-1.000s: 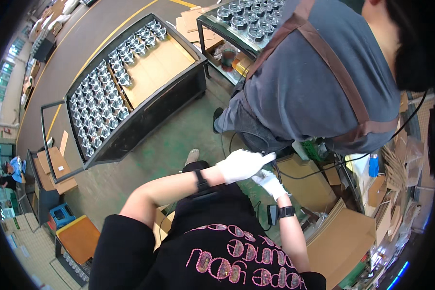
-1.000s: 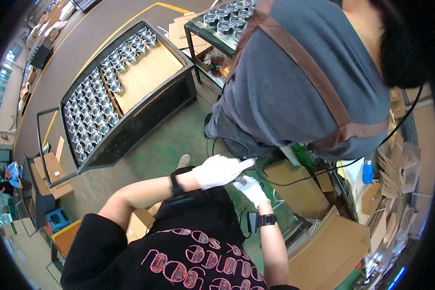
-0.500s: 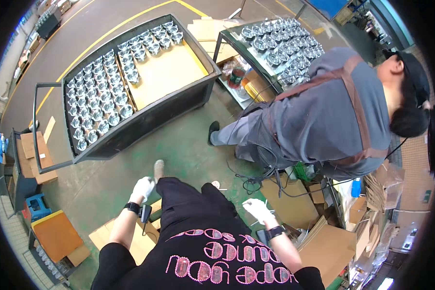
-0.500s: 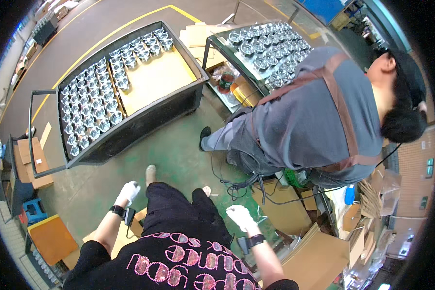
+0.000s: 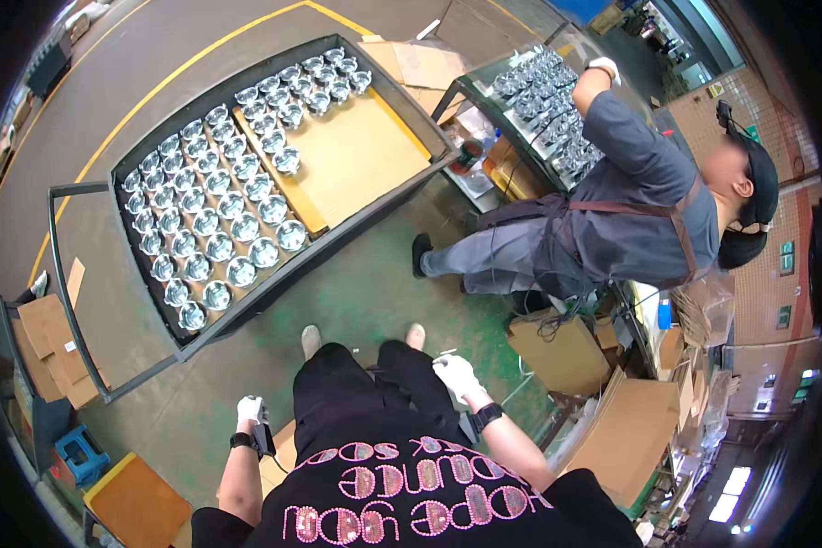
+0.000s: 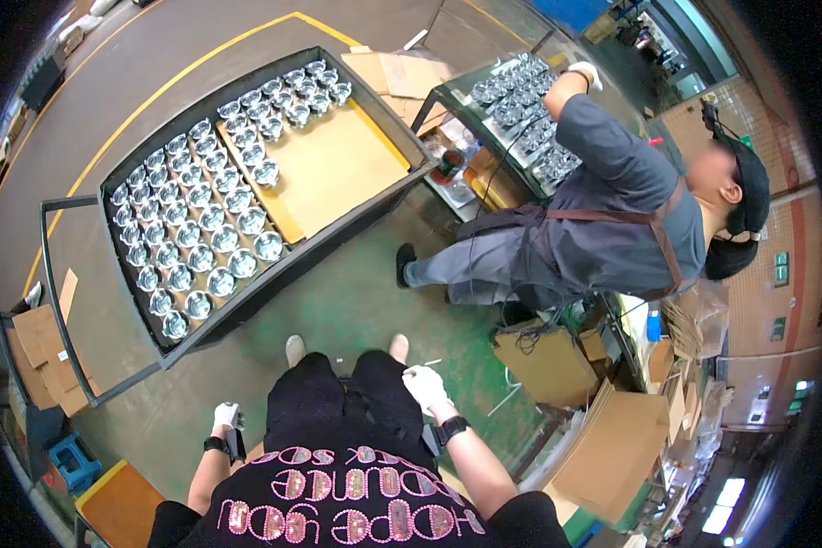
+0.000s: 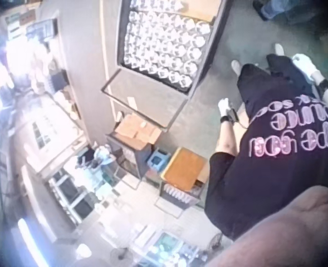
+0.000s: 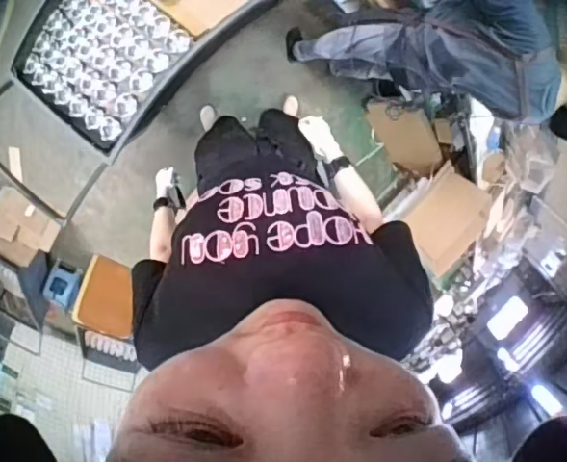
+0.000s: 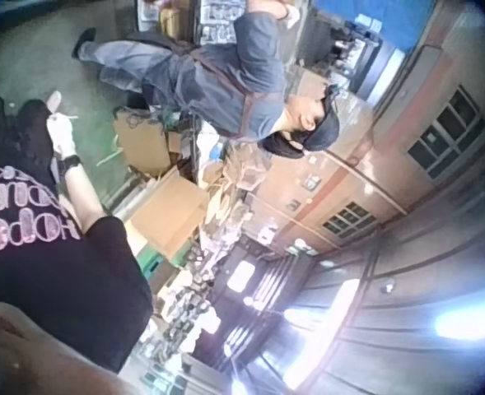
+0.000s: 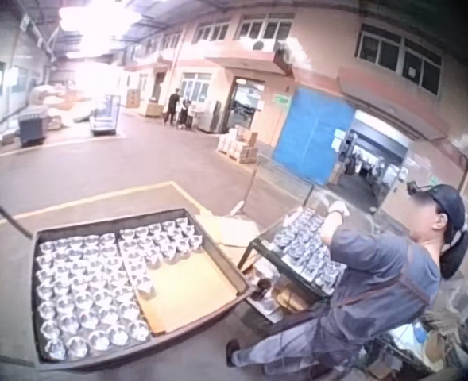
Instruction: Inspecting and sorting metal engine pistons in an industrial factory setting.
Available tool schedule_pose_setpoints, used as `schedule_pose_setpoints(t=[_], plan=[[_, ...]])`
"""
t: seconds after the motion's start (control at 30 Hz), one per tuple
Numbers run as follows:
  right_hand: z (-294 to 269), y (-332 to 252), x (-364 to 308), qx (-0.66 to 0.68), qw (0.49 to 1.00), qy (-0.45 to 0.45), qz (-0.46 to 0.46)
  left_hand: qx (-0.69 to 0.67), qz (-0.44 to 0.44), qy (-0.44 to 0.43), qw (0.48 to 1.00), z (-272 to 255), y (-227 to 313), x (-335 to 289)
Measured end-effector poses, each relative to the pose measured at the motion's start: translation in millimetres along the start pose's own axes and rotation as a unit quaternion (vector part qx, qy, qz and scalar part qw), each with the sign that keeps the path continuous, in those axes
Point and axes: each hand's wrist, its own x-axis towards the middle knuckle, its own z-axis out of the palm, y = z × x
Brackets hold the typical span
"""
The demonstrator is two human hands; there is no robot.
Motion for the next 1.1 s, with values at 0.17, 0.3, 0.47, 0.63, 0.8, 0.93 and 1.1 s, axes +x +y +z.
schedule_pose_setpoints(t=[0.17, 0.3, 0.47, 0.63, 0.8, 0.93, 1.1], plan=[[23, -31, -6, 0.019, 0.999, 0.015, 0.037, -0.088, -0.052, 0.029, 0.994, -50, -7, 8], [56, -8, 10, -0.048, 0.997, -0.058, 0.022, -0.082, -0.056, -0.011, 0.995, -68, -21, 3], [71, 1, 39, -0.024, 0.99, -0.14, 0.026, -0.103, -0.019, 0.023, 0.994, -66, -18, -23], [91, -13, 90, -0.422, 0.851, -0.079, -0.302, -0.071, 0.01, 0.085, 0.994, -85, -38, -53], [109, -115, 90, -0.119, 0.981, -0.115, -0.1, -0.081, -0.03, 0.064, 0.994, -126, -105, -55], [157, -155, 85, -0.153, 0.967, -0.158, -0.125, -0.065, -0.024, 0.073, 0.995, -185, -126, -44], [234, -228, 52, -0.217, 0.95, -0.172, -0.142, -0.136, -0.036, 0.083, 0.987, -297, -191, -38]])
